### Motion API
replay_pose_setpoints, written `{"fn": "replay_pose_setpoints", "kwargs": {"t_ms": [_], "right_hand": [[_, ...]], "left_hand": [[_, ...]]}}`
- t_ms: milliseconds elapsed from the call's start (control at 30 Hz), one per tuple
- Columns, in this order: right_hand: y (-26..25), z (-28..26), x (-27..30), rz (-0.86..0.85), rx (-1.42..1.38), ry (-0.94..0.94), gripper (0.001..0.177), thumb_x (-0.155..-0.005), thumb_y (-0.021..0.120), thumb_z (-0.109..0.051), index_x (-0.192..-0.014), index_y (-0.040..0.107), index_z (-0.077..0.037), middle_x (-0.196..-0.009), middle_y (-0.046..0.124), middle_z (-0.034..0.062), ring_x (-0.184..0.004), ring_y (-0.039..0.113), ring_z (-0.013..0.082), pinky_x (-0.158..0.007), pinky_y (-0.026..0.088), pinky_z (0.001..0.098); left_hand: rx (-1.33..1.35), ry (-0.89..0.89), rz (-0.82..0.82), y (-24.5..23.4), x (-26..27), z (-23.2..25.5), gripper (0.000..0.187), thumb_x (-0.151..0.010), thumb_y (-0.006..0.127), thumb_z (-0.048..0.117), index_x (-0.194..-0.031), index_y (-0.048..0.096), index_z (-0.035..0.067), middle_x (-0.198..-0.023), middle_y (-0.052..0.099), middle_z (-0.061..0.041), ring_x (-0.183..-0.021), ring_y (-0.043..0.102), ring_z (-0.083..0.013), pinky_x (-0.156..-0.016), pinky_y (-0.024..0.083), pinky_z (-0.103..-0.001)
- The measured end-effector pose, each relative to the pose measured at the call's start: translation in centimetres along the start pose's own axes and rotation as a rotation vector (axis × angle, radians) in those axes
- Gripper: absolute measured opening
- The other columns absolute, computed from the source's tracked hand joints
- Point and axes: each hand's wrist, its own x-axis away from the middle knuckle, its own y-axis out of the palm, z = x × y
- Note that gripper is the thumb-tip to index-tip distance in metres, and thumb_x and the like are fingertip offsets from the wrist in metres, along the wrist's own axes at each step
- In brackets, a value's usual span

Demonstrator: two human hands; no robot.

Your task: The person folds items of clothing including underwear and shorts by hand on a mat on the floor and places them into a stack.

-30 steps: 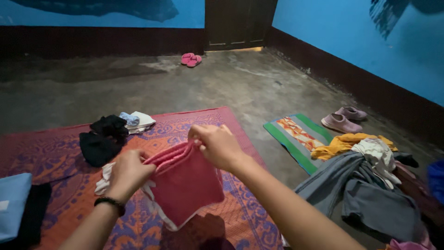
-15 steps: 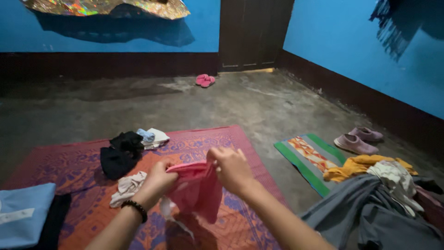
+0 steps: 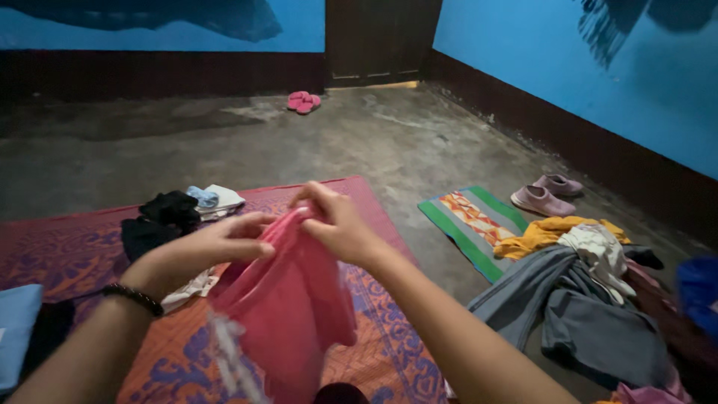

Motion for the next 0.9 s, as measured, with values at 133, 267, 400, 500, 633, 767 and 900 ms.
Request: {"fn": "replay_pose_setpoints", "kwargs": {"t_ms": [133, 267, 400, 500, 633, 767, 900], "right_hand": [[0.7, -1.3, -0.8, -0.069, -0.106, 0.005, 0.034, -0.086, 0.066, -0.011, -0.120, 0.061, -0.004, -0.098, 0.070, 0.0050, -0.093, 0.067, 0.0119, -0.085, 0.054, 0.0296], [-0.4, -1.2, -1.4, -0.120, -0.389, 0.116, 0.044, -0.086, 0.070, -0.009, -0.126, 0.054, -0.005, -0.104, 0.073, 0.0044, -0.100, 0.067, 0.0102, -0.089, 0.054, 0.0272], [0.0, 0.5, -1.1, -0.162, -0.321, 0.106, 0.055, -0.068, 0.077, -0.004, -0.119, 0.058, -0.004, -0.101, 0.069, 0.0055, -0.093, 0.066, 0.0097, -0.082, 0.056, 0.0287], [1.0, 3.4, -0.1, -0.273, -0.242, 0.205, 0.031, -0.070, 0.075, -0.005, -0.100, 0.071, 0.001, -0.090, 0.076, 0.0060, -0.081, 0.071, 0.0119, -0.076, 0.059, 0.0299], [2.1, 7.7, 1.4, -0.302, -0.351, 0.273, 0.024, -0.074, 0.072, -0.006, -0.096, 0.075, 0.003, -0.084, 0.074, 0.0041, -0.074, 0.066, 0.0124, -0.068, 0.055, 0.0293], [3.7, 9.4, 3.0, -0.334, -0.529, 0.338, 0.030, -0.078, 0.068, -0.009, -0.106, 0.074, 0.002, -0.094, 0.074, 0.0042, -0.083, 0.067, 0.0093, -0.077, 0.055, 0.0247], [5.5, 10.0, 3.2, -0.187, -1.134, 0.513, 0.034, -0.080, 0.066, -0.012, -0.111, 0.071, 0.000, -0.103, 0.070, 0.0047, -0.088, 0.065, 0.0089, -0.080, 0.055, 0.0246]], "left_hand": [[-0.133, -0.032, 0.244, 2.3, -1.0, -0.4, 0.048, -0.079, 0.075, 0.019, -0.122, 0.067, -0.001, -0.101, 0.074, -0.009, -0.088, 0.072, -0.0173, -0.077, 0.058, -0.033], [-0.240, 0.126, 0.380, 1.0, -1.0, -1.0, 0.037, -0.086, 0.071, 0.023, -0.113, 0.073, -0.003, -0.094, 0.072, -0.013, -0.081, 0.065, -0.0183, -0.070, 0.053, -0.033], [-0.226, 0.182, 0.369, 0.9, -1.3, 0.2, 0.036, -0.087, 0.062, 0.018, -0.114, 0.071, -0.004, -0.094, 0.075, -0.013, -0.079, 0.072, -0.0177, -0.069, 0.059, -0.030], [-0.152, 0.001, 0.392, 0.7, -0.7, 2.2, 0.041, -0.089, 0.064, 0.022, -0.123, 0.069, -0.001, -0.094, 0.074, -0.018, -0.074, 0.072, -0.0248, -0.063, 0.062, -0.035], [-0.020, -0.122, 0.389, -0.7, 0.3, 4.8, 0.054, -0.092, 0.071, 0.027, -0.135, 0.064, -0.005, -0.103, 0.074, -0.030, -0.078, 0.073, -0.0372, -0.064, 0.064, -0.045], [-0.057, -0.117, 0.405, -1.9, 1.1, 6.0, 0.059, -0.086, 0.072, 0.034, -0.132, 0.064, -0.002, -0.104, 0.076, -0.024, -0.082, 0.074, -0.0276, -0.069, 0.063, -0.039], [-0.107, -0.138, 0.481, -4.2, 0.9, 5.1, 0.062, -0.088, 0.069, 0.040, -0.138, 0.062, 0.003, -0.110, 0.074, -0.024, -0.086, 0.075, -0.0293, -0.073, 0.064, -0.039]]}}
